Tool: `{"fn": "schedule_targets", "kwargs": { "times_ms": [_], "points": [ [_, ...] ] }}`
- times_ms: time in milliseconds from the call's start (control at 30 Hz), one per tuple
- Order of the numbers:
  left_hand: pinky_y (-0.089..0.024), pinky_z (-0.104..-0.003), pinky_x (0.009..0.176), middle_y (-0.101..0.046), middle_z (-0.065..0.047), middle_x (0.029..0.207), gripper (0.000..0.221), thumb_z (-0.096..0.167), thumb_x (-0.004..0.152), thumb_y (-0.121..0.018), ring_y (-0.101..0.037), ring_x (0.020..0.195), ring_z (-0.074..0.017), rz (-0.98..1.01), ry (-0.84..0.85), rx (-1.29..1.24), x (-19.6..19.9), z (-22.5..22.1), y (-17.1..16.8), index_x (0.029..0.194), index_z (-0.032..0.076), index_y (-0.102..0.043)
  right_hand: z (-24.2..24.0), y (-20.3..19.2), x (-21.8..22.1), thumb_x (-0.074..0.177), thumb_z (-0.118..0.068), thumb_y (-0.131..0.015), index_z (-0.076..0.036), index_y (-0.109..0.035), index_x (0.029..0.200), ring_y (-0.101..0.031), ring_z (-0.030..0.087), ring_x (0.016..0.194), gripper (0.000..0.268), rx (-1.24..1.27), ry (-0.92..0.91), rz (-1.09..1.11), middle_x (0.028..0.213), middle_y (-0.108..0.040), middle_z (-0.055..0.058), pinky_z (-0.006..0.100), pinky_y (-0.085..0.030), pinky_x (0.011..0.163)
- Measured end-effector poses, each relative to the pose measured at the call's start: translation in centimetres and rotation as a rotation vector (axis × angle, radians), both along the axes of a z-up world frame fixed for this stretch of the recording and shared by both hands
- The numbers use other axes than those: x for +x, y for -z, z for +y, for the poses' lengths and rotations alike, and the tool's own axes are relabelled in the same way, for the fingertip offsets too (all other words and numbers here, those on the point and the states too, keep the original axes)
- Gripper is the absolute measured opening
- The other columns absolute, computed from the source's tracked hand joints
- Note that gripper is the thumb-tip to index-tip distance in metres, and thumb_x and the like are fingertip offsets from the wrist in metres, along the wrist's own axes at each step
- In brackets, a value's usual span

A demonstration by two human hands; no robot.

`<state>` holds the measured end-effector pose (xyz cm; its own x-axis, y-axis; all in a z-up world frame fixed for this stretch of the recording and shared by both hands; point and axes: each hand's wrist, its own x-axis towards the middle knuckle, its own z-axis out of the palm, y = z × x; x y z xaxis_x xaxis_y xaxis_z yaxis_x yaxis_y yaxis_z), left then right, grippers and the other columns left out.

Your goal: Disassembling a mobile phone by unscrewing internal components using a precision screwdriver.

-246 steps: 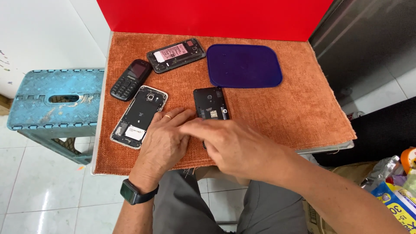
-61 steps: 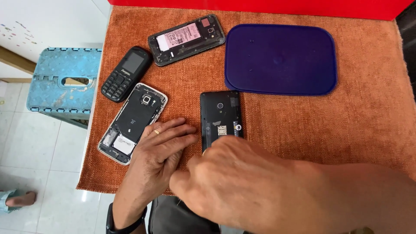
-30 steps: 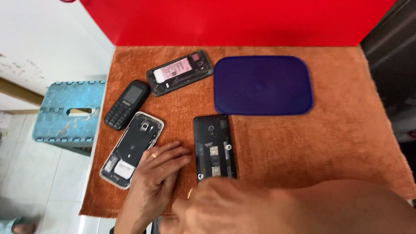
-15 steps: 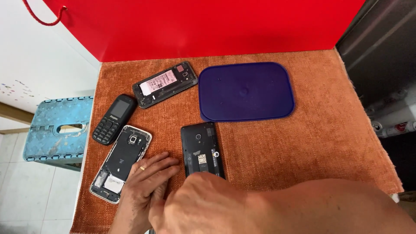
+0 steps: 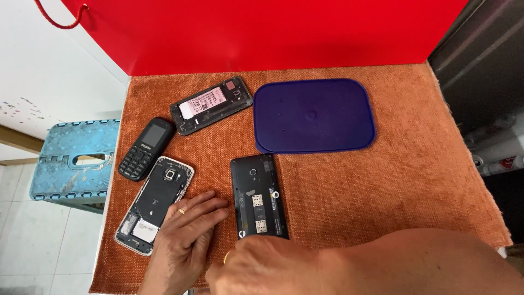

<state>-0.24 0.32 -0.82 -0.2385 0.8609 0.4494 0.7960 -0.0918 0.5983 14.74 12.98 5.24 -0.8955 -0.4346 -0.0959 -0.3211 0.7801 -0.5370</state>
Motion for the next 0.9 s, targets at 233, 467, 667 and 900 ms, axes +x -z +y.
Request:
{"fn": "schedule_targets", "kwargs": {
  "times_ms": [233,467,667,900],
  "points": [
    [-0.044,-0.042,0.108,-0.076,-0.006,0.125,0.028,0.023,0.1,-0.055,-0.065,0.131,-0.0293,-0.032,-0.027,-0.03,0.1,-0.1,0.1,0.115,0.013,-0.077,-0.3,-0.8,-0.3,0.09,-0.007,-0.054,-0.005,-0.054,0.071,-0.048,0.022,0.037,0.019,0.317,0.191,0.596,0.053,-0.053,0.017,0.04,-0.033,0.036],
    [-0.042,-0.041,0.109,-0.075,-0.006,0.129,0.029,0.024,0.1,-0.055,-0.064,0.134,-0.0285,-0.053,-0.021,-0.029,0.1,-0.3,0.4,0.116,0.014,-0.077,-0.8,-1.5,-0.8,0.083,-0.009,-0.054,-0.002,-0.059,0.071,-0.054,0.026,0.049,0.015,0.485,0.282,0.724,0.064,-0.06,0.023,0.04,-0.043,0.053],
    [-0.044,-0.045,0.11,-0.074,-0.008,0.126,0.027,0.015,0.101,-0.053,-0.065,0.13,-0.0302,-0.019,0.023,-0.029,-0.3,-0.1,-0.1,0.116,0.01,-0.075,-0.1,-2.1,-0.1,0.103,-0.025,-0.041,0.005,-0.059,0.092,-0.063,0.04,0.052,0.037,0.173,0.073,0.333,0.071,-0.064,0.03,0.048,-0.043,0.053],
    [-0.042,-0.048,0.11,-0.074,-0.01,0.125,0.03,0.02,0.105,-0.05,-0.065,0.129,-0.0329,-0.081,0.015,-0.042,0.2,-0.1,-1.4,0.115,0.008,-0.075,1.6,-4.0,-0.3,0.084,0.0,-0.054,-0.007,-0.055,0.095,-0.056,0.042,0.045,0.012,0.108,0.053,0.238,0.063,-0.059,0.012,0.054,-0.036,0.052]
  ]
}}
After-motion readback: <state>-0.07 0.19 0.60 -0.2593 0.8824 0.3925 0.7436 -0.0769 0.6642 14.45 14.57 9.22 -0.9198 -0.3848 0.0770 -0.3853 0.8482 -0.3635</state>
